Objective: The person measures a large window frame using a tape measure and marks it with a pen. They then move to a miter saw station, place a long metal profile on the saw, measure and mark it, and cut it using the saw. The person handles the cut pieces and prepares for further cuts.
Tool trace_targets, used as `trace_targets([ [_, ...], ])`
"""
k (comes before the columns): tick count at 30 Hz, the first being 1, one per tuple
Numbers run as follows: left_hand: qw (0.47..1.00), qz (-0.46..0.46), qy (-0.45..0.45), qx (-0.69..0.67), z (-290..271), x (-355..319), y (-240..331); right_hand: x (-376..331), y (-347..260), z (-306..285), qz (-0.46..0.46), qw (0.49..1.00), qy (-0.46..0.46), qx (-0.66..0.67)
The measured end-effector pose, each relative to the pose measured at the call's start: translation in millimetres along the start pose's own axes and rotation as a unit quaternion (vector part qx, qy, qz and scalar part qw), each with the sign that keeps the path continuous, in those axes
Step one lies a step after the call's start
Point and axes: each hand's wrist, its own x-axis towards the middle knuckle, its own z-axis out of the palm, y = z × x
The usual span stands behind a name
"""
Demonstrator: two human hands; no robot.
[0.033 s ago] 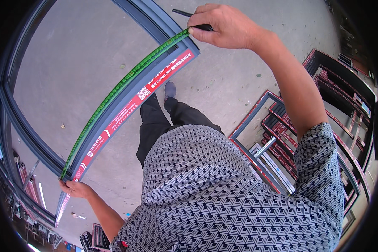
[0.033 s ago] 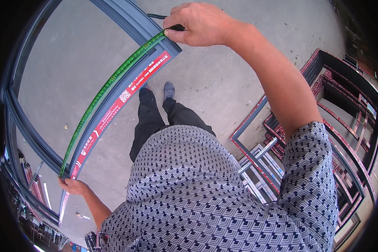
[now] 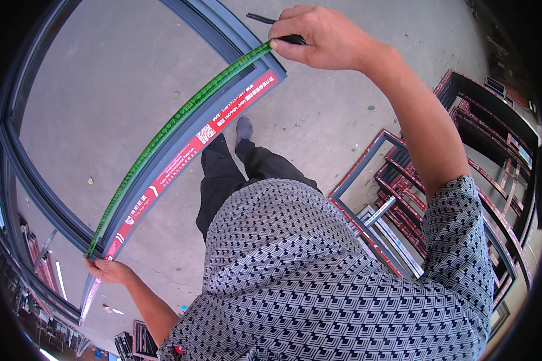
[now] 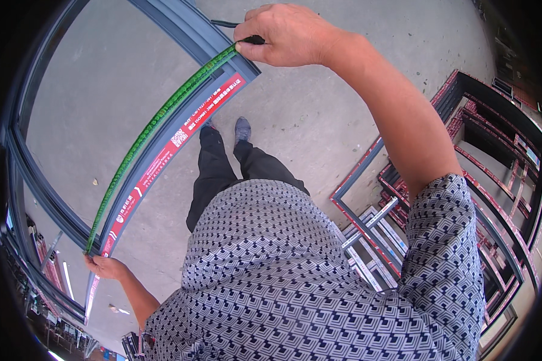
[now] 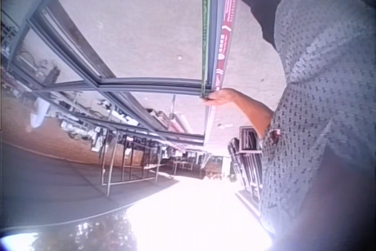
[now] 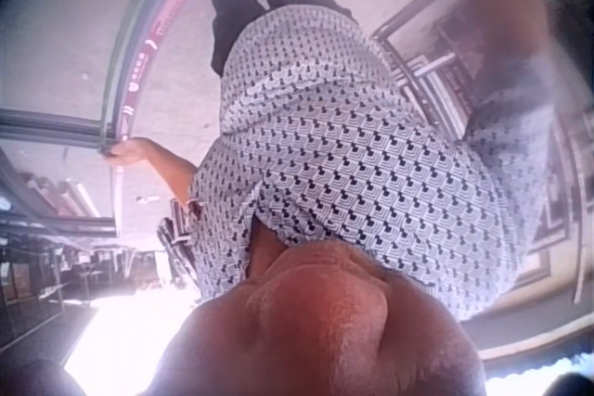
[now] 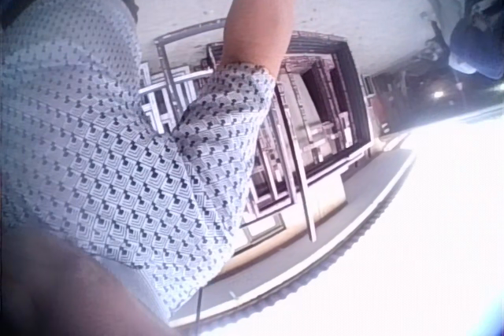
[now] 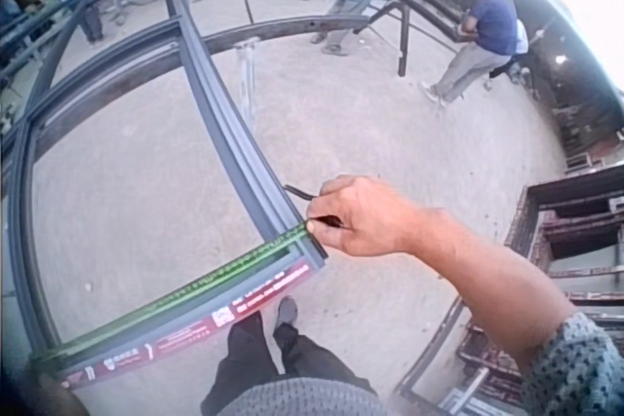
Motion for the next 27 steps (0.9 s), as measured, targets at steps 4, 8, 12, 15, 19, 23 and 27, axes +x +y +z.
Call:
trace_targets([
  [4, 1.0, 0.002, -0.004, 0.005, 1.6, -0.1, 5.2, -9.3, -8.8, 30.9, -0.007, 0.984, 0.171, -0.056],
  [8, 1.0, 0.014, -0.012, 0.017, 0.4, -1.3, 3.8, -7.8, -2.2, 34.6, -0.025, 0.978, 0.201, -0.051],
  [12, 1.0, 0.0, -0.014, -0.004, 0.9, 1.3, -5.1, -3.5, -7.7, 33.2, -0.012, 0.983, 0.178, -0.052],
  [15, 1.0, 0.014, -0.018, -0.013, 2.3, 5.8, -21.5, -1.2, -14.3, 36.1, -0.002, 0.982, 0.179, -0.059],
  [19, 1.0, -0.008, -0.021, 0.005, 2.2, 2.6, -3.5, -3.4, -12.0, 35.6, -0.003, 0.982, 0.178, -0.056],
  [23, 1.0, -0.018, -0.02, 0.0, 1.5, -3.8, 7.0, -10.1, -8.9, 26.7, -0.008, 0.984, 0.175, -0.041],
  [27, 1.0, -0.015, -0.025, -0.006, 4.2, 6.1, -11.5, -0.5, -21.6, 36.1, 0.002, 0.984, 0.171, -0.049],
])
